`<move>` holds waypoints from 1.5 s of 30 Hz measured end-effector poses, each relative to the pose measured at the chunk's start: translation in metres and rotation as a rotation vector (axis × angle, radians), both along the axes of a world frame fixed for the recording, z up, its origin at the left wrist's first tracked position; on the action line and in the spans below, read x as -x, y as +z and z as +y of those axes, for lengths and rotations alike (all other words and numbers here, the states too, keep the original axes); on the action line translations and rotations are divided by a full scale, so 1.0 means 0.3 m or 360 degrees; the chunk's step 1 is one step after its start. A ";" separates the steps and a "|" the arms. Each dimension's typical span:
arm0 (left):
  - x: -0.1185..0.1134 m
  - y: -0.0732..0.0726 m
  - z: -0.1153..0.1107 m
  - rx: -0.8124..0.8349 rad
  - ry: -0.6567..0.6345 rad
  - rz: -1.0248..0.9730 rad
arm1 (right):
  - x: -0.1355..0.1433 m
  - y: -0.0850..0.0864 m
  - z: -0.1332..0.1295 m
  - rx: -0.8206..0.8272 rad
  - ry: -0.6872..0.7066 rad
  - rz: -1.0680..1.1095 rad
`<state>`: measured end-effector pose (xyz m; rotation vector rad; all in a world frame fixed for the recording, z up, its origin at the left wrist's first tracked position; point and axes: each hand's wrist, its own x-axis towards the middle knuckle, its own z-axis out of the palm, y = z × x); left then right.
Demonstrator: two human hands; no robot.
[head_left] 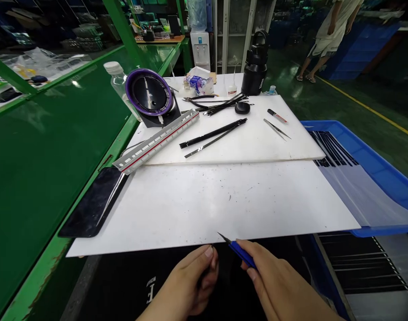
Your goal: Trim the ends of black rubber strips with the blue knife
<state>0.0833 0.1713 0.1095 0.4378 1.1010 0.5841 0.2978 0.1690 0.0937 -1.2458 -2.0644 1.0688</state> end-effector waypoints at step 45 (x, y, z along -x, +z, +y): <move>-0.073 0.038 0.006 0.0128 0.0249 0.0335 | 0.050 0.121 0.063 0.0185 0.0605 -0.1030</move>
